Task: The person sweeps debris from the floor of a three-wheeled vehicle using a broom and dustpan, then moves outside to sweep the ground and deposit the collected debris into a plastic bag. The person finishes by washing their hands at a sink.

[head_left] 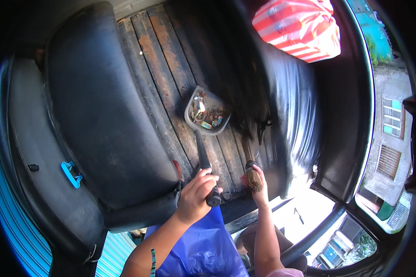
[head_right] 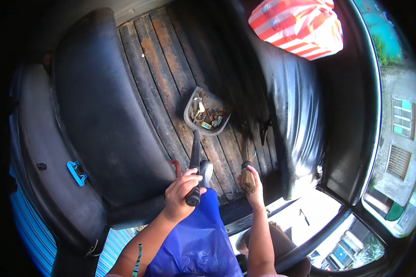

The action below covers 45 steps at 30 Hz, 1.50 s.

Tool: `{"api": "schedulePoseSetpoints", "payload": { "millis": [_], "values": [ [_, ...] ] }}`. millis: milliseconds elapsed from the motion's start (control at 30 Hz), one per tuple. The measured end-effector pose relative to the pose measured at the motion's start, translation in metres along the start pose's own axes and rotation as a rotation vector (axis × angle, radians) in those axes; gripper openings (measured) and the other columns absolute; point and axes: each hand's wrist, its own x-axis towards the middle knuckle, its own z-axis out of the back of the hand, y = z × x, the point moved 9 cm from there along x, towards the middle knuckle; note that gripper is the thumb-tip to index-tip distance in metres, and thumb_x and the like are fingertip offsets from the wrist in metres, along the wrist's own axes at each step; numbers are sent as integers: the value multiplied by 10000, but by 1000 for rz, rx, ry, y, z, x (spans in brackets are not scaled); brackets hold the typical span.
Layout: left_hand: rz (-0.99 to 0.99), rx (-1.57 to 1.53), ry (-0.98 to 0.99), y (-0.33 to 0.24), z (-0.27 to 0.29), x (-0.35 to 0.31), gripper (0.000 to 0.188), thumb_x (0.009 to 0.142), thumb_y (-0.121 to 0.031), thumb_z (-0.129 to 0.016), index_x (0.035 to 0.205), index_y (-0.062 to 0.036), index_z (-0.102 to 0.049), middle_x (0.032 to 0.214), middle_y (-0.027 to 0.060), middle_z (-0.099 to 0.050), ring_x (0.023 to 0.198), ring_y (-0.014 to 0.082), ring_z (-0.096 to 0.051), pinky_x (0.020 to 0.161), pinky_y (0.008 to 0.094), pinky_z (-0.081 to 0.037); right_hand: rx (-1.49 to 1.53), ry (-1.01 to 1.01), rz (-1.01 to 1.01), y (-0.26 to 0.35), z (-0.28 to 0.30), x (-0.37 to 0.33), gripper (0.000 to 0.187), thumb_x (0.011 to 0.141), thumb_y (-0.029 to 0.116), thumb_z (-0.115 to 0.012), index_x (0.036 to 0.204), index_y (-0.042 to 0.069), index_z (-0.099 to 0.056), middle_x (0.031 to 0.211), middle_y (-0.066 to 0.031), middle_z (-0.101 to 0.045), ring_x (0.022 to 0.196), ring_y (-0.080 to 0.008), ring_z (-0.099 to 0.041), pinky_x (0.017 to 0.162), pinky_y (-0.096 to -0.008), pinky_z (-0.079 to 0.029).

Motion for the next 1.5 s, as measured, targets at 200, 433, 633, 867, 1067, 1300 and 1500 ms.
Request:
{"api": "schedulePoseSetpoints", "payload": {
  "millis": [200, 433, 633, 867, 1067, 1300, 1500],
  "values": [
    [-2, -19, 25, 18, 2, 34, 341, 674, 93, -618, 995, -12, -565, 1030, 139, -611, 1053, 381, -600, 969, 482, -493, 646, -28, -67, -37, -35, -1, 367, 852, 166, -523, 1216, 137, -496, 1158, -210, -570, 988, -361, -620, 836, -447, -534],
    [22, -19, 5, 28, 10, 88, 389, 639, 106, -624, 998, -25, -555, 1024, 121, -599, 1072, 354, -584, 980, 482, -474, -154, -257, 178, 65, -21, 94, 786, 768, 76, -676, 1478, 178, -354, 1016, -84, -634, 851, -209, -635, 757, -348, -535],
    [-17, 32, 57, 32, -1, 145, 292, 709, 73, -631, 953, -36, -515, 937, 109, -570, 971, 315, -582, 925, 440, -476, -1086, -290, 291, 134, 11, 289, 801, 761, 181, -697, 1486, 113, -363, 1100, -233, -670, 1017, -379, -657, 903, -428, -517],
    [111, -21, 76, 37, -9, 163, 337, 705, 69, -663, 983, -41, -510, 958, 141, -539, 923, 353, -576, 827, 438, -495, -635, -201, -57, 46, 43, 218, 792, 786, 131, -661, 1510, 85, -344, 1064, -109, -694, 955, -123, -637, 870, -258, -490],
    [141, 79, -25, 34, -6, 153, 380, 699, 116, -614, 1042, -13, -511, 1044, 171, -586, 1062, 389, -584, 1022, 488, -459, -471, -251, -4, 41, 52, 112, 790, 825, 17, -639, 1532, 71, -289, 1093, -85, -635, 903, -124, -595, 836, -269, -486],
    [133, 70, 43, 38, -19, 148, 303, 718, 112, -583, 989, -6, -516, 1016, 179, -606, 1035, 399, -596, 1014, 484, -473, -394, -175, -11, -5, -26, 158, 765, 838, 89, -649, 1524, 89, -312, 1102, -80, -658, 912, -91, -578, 838, -254, -479],
    [162, 17, 78, 35, -2, 155, 256, 755, 102, -579, 979, -11, -528, 994, 182, -608, 1029, 406, -596, 1011, 474, -474, -166, -179, -90, 0, 8, 43, 739, 852, 42, -635, 1517, 49, -313, 1131, -65, -643, 943, -99, -597, 877, -260, -476]
  ]
}}
